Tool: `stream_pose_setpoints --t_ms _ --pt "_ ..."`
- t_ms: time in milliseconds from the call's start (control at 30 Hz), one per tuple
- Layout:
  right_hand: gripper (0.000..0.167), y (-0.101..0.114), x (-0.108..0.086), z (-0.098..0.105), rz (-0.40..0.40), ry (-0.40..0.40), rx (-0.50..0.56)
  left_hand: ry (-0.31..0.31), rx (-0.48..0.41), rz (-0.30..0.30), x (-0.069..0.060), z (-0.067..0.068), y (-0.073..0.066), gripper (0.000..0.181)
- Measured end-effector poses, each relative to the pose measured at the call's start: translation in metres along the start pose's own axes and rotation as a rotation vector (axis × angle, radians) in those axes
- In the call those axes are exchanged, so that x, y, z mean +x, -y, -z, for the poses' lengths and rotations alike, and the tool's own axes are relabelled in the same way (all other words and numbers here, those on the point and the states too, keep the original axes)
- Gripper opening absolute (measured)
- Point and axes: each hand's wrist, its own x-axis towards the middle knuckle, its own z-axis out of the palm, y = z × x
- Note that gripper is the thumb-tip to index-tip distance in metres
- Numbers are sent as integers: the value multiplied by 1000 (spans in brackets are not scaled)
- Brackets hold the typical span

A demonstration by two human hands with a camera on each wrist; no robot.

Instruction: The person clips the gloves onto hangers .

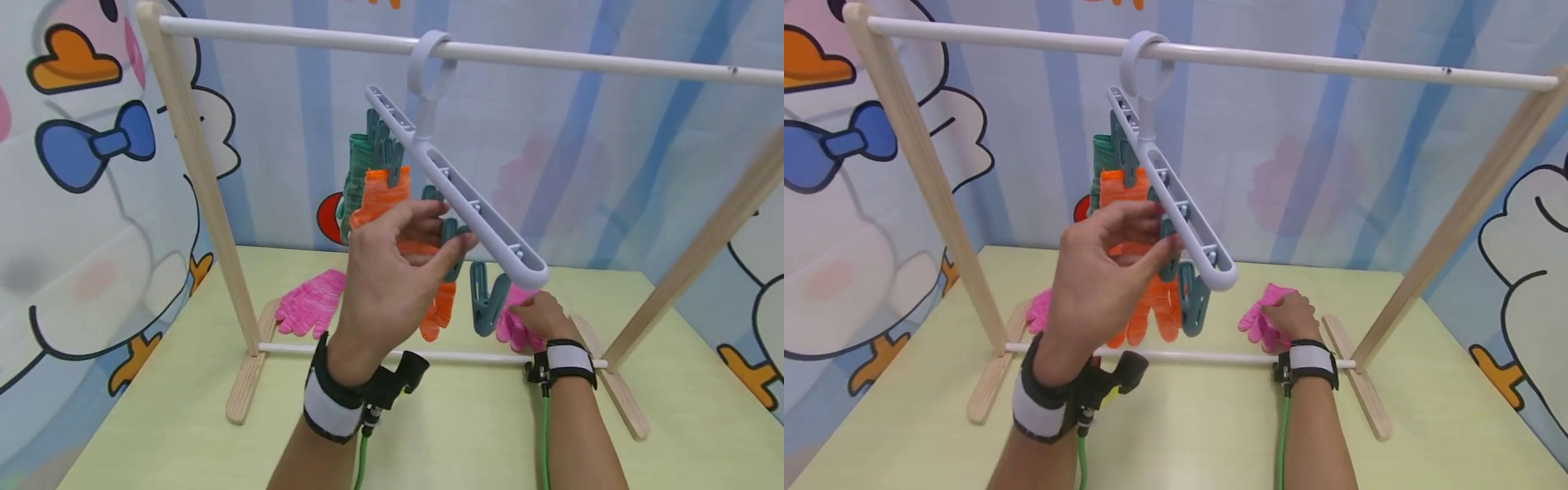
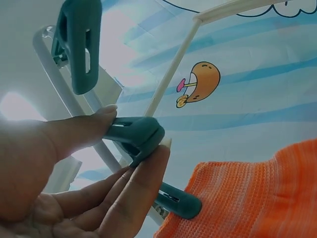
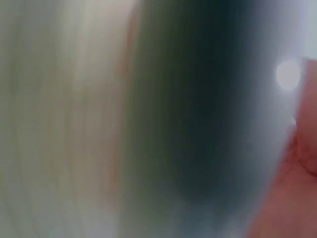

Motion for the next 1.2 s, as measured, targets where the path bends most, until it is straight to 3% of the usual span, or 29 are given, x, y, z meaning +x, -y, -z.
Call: stream_pose_setpoints --t_ms 167,267,600,800,967,1100,1200 --pt "32 -5 1 -4 -66 -162 61 17 -15 -5 -1 1 1 39" --pt "29 -8 2 -3 -93 -212 76 25 -32 -10 0 1 0 37" --pt "36 -9 8 -4 -166 -149 171 39 -26 -8 1 2 0 36" --pt "36 -7 1 -10 -165 -219 187 31 -18 -17 -2 3 2 36" --pt "56 -4 0 -10 -126 -189 169 27 -35 13 0 3 5 40" --pt "32 -3 3 -8 -115 -124 197 29 -43 18 2 4 6 38" --pt "27 -1 2 -8 -116 -107 225 31 -31 21 2 5 5 36"
